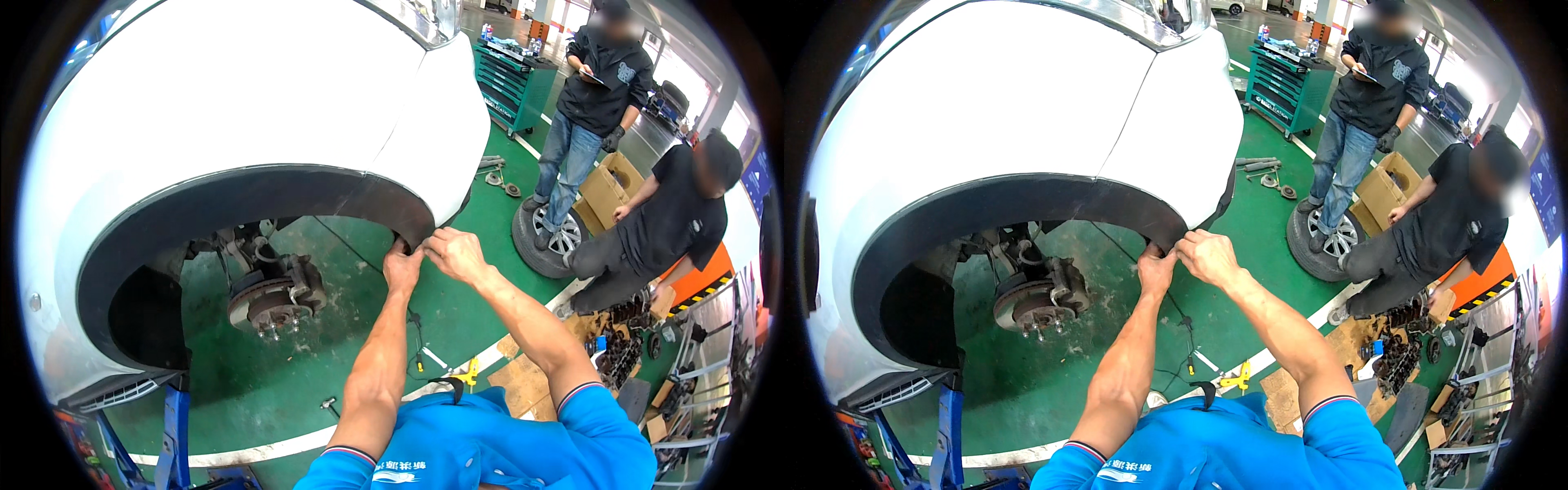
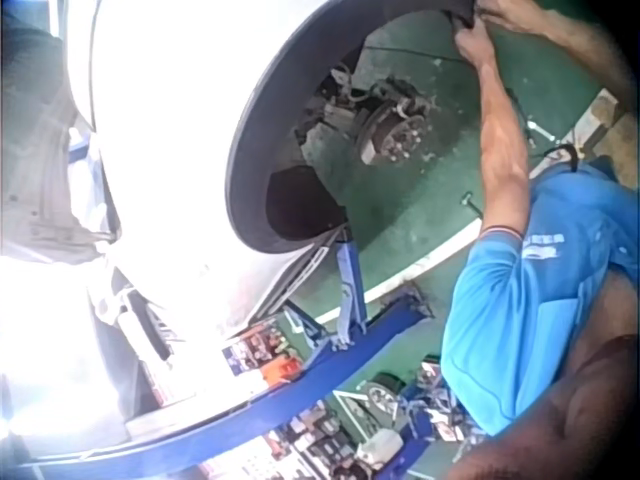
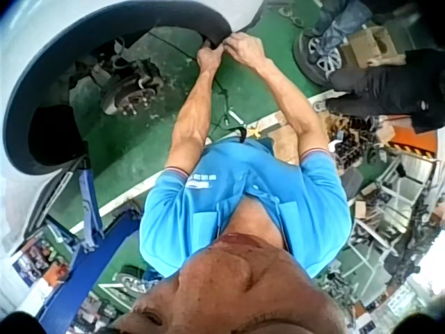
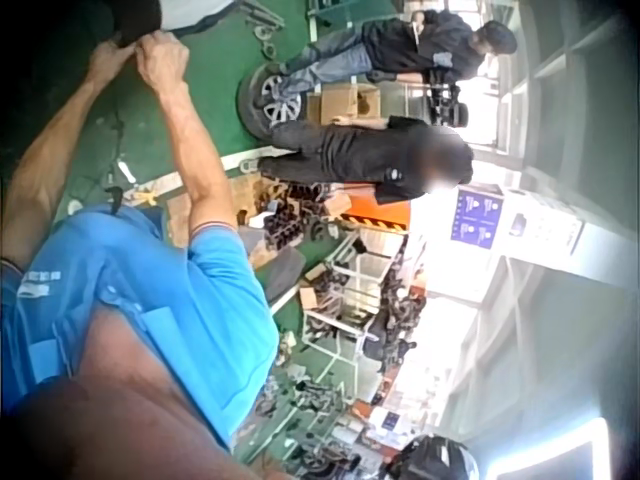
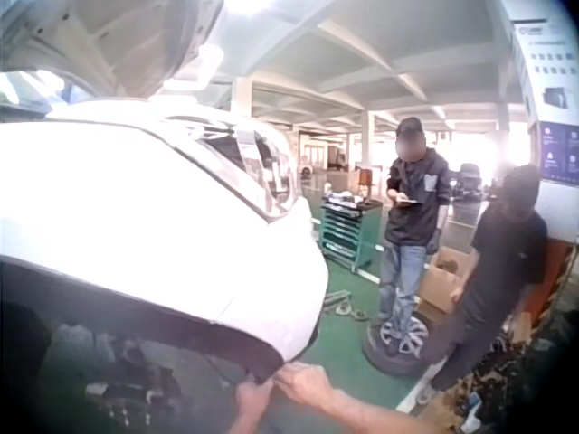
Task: The person aligns and secures a black plastic wheel arch liner inside the front wheel well of a white car. They repeatedly press and adjust the liner edges to fit the contours of the wheel well, using both hands to hold and position the part.
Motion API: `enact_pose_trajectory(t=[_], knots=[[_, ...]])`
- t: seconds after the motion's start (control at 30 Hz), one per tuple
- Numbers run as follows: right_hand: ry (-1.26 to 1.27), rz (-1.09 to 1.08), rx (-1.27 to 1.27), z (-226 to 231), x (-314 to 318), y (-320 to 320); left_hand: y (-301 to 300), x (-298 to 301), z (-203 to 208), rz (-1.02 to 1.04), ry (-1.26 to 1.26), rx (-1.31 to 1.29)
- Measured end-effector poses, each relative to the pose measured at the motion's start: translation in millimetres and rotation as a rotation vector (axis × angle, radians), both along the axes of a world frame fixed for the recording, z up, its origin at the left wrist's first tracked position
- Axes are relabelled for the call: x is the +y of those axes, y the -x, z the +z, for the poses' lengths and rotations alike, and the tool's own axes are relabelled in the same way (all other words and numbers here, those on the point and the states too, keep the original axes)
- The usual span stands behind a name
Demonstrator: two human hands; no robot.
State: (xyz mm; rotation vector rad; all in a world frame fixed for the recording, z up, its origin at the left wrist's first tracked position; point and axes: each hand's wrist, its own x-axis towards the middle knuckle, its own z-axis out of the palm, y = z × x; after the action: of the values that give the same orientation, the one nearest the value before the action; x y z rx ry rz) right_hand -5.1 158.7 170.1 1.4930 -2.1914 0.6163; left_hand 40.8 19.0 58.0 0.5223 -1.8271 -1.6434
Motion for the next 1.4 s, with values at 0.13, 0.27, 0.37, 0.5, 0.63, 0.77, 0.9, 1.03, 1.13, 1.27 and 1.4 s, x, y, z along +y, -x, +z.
enact_pose_trajectory(t=[0.13, 0.27, 0.37, 0.5, 0.63, 0.77, 0.9, 1.03, 1.13, 1.27, 1.4], knots=[[-0.076, 0.103, 0.123, 7.3, -4.4, -1.7, 0.6, -3.4, -4.0, 0.029, 0.03, -0.018], [-0.22, 0.16, 0.213, 10.5, -10.0, 5.4, -2.9, -0.5, 3.6, 0.033, 0.057, -0.062], [-0.305, 0.198, 0.289, 15.7, -17.0, 8.1, -4.7, -0.9, 8.0, 0.029, 0.064, -0.115], [-0.398, 0.227, 0.352, 18.2, -26.2, 10.3, -6.5, -1.7, 13.1, 0.018, 0.092, -0.195], [-0.432, 0.238, 0.373, 13.5, -29.9, 12.3, -8.3, 0.9, 17.2, 0.066, 0.175, -0.142], [-0.434, 0.238, 0.425, 11.4, -33.7, 8.5, -7.0, -1.5, 12.1, 0.093, 0.201, -0.129], [-0.359, 0.254, 0.454, 11.8, -29.7, 5.8, -9.5, -0.2, 17.4, 0.049, 0.252, -0.144], [-0.261, 0.278, 0.468, 5.4, -30.4, 4.9, -7.4, -2.4, 13.4, 0.086, 0.227, -0.102], [-0.221, 0.243, 0.459, -0.3, -26.0, 3.3, -7.1, -2.0, 12.4, 0.073, 0.219, -0.125], [-0.189, 0.139, 0.418, -6.8, -22.6, -2.1, -5.1, -2.2, 8.8, 0.07, 0.19, -0.117], [-0.083, 0.065, 0.368, -12.0, -23.9, -7.6, -5.2, -5.0, 4.7, 0.065, 0.169, -0.122]])
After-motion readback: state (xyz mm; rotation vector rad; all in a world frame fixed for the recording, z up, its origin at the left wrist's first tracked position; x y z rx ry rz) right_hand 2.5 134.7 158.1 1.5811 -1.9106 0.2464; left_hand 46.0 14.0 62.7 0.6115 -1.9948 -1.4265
